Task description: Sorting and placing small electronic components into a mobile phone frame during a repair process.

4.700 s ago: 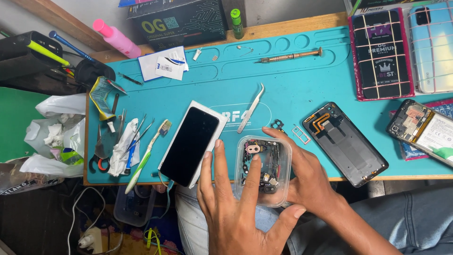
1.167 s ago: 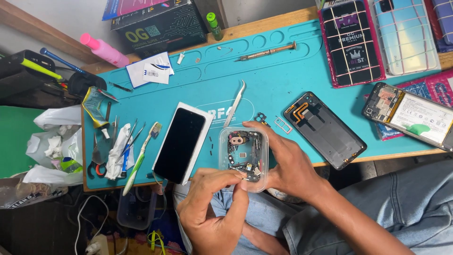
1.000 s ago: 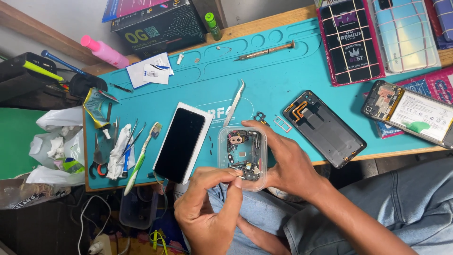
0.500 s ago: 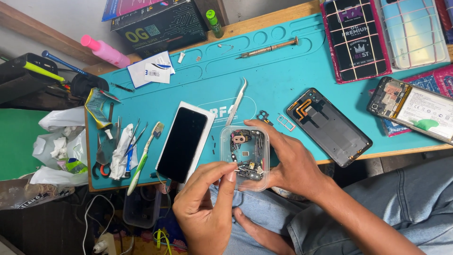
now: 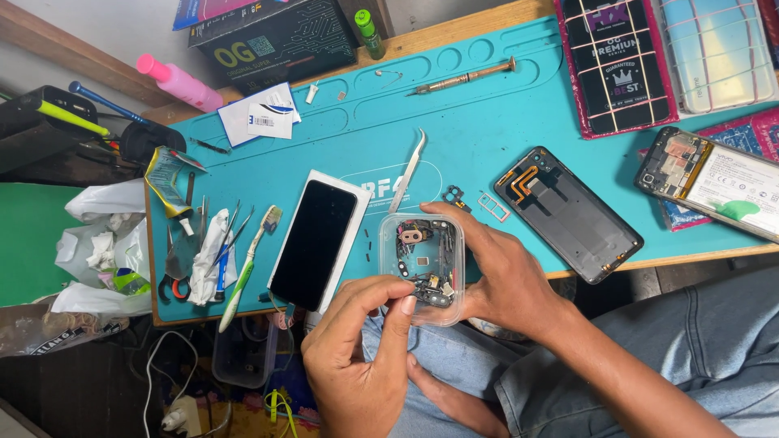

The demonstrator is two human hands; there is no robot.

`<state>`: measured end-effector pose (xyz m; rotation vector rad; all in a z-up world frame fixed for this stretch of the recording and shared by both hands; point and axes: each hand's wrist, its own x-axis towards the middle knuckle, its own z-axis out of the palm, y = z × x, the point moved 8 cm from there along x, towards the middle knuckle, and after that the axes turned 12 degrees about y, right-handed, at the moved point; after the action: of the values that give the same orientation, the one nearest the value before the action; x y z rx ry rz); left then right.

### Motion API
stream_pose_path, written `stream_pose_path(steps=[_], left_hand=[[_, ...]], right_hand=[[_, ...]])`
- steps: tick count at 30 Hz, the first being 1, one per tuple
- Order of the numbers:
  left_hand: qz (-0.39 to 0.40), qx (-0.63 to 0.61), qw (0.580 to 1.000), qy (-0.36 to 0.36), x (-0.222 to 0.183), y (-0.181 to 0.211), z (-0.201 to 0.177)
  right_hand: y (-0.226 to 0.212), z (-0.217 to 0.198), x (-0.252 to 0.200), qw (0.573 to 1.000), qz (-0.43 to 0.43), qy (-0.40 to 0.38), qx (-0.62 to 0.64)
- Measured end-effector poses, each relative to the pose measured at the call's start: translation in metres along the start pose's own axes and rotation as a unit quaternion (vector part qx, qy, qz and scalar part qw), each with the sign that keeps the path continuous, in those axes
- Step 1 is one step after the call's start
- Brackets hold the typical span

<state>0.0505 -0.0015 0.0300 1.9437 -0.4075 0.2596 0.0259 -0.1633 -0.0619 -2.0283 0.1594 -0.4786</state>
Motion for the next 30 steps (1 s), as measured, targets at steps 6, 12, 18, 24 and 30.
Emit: stream_pose_path(steps=[6,12,18,24,30], left_hand=[[-0.052,-0.047,0.997,0.013,-0.005,-0.011,-0.002],[-0.11,-0.122,0.986,0.004,-0.011,-0.021,-0.002],[-0.13,-0.134,0.982,0.009,-0.012,-0.024,-0.005],[-0.09,-0.084,0.992,0.027,-0.009,-0.017,-0.012],[0.033,0.04,0.998,0.032,-0.003,0.005,-0.015]], right_hand=[[0.001,-0.001,0.0,1.0,0.005,0.008,-0.011],[0.001,-0.001,0.0,1.0,0.005,0.006,-0.011],[0.004,0.001,-0.001,1.0,0.014,0.001,-0.007],[0.004,0.002,-0.001,1.0,0.007,0.001,-0.014],[-0.004,0.001,0.0,0.999,-0.033,0.017,0.007]])
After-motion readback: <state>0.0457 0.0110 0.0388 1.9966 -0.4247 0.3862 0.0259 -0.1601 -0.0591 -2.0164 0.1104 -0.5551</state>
